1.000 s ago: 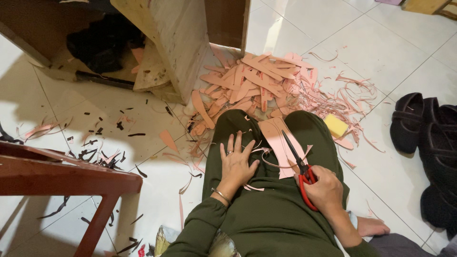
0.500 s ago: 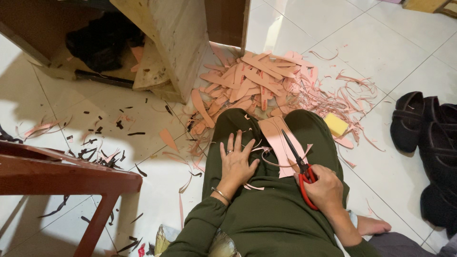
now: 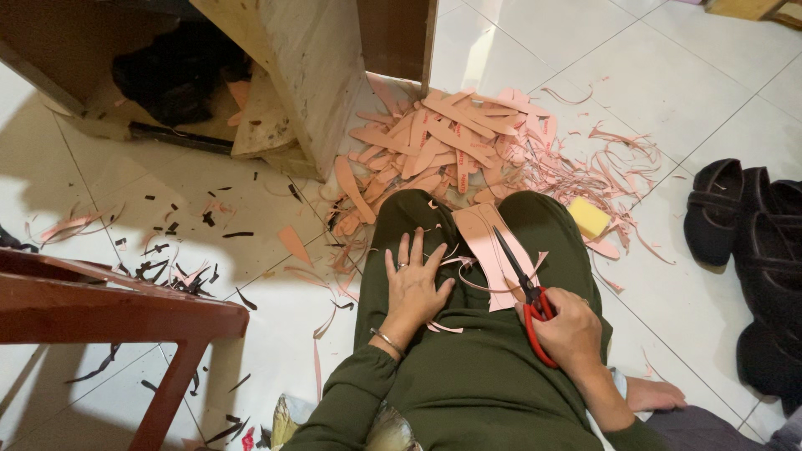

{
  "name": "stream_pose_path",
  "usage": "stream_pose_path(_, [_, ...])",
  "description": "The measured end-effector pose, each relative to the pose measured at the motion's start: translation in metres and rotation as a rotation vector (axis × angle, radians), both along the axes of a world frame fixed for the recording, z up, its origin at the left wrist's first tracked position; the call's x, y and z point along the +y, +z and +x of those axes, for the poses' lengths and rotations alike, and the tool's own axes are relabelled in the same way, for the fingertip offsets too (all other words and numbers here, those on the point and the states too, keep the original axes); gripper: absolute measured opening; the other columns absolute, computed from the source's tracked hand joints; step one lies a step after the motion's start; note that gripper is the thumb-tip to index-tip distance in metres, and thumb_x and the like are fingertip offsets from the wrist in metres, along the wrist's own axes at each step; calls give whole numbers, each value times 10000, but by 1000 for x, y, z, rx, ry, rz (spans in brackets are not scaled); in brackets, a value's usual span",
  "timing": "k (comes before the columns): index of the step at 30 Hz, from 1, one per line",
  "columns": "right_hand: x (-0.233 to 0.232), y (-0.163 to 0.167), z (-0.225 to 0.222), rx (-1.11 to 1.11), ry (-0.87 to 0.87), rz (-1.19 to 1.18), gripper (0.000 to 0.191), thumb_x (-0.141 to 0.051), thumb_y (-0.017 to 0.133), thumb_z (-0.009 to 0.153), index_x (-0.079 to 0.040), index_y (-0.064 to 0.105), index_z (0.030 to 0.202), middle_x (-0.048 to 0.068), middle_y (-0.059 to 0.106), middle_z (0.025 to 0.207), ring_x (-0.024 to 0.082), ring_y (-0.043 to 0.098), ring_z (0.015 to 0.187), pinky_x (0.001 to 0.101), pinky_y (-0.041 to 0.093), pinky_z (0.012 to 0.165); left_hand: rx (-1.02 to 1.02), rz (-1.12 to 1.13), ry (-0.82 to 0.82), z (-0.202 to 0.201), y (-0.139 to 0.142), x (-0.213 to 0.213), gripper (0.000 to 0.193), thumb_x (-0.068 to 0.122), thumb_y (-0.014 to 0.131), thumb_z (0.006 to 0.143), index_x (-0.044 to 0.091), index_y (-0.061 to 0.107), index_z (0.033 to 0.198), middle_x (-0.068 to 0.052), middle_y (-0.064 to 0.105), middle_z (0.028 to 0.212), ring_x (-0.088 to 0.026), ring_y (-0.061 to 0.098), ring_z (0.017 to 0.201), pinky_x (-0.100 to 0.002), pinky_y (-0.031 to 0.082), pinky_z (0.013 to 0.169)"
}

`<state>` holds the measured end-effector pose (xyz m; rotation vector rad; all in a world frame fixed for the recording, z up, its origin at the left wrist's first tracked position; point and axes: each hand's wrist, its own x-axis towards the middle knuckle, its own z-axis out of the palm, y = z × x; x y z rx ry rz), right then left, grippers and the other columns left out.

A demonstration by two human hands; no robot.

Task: The person sits on the floor with pink insole material on their lap and cuts along a drawn outline with red-handled scissors, trimming around the insole shape and tossing trimmed scraps onto a pile of similar cut pieces beside them.

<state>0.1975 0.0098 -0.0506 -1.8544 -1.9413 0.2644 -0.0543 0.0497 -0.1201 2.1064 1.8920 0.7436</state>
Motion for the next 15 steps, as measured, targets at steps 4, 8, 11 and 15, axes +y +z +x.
stream_pose_path(4, [-1,-2,-1,20,8,99,405,-381,840,711,-47,610,726,105,631,740,330,636,773,448,495,673,-5,10,-1,-1,0,-1,700,423,781,776,243,575,1420,-151,245,1645,-394,198,1510,-650,111,1180])
stream_pose_path(8, [-1,-4,-1,23,3,88,402,-376,842,716,-47,609,723,102,630,735,327,636,771,446,497,678,-3,6,-1,0,0,-1,699,423,781,778,240,574,1420,-149,250,1643,-395,197,1509,-650,113,1180])
stream_pose_path(11, [-1,-5,1,17,12,81,412,-382,846,719,-46,609,724,104,629,741,328,638,773,447,497,684,-2,13,0,0,-1,0,697,421,783,777,240,576,1417,-152,254,1641,-394,196,1509,-649,116,1179])
stream_pose_path(15, [-1,-7,4,34,29,137,402,-395,840,707,-58,622,742,108,646,778,347,640,801,452,498,688,-13,12,-1,1,0,0,693,419,789,773,240,585,1410,-158,272,1631,-392,200,1509,-652,118,1182])
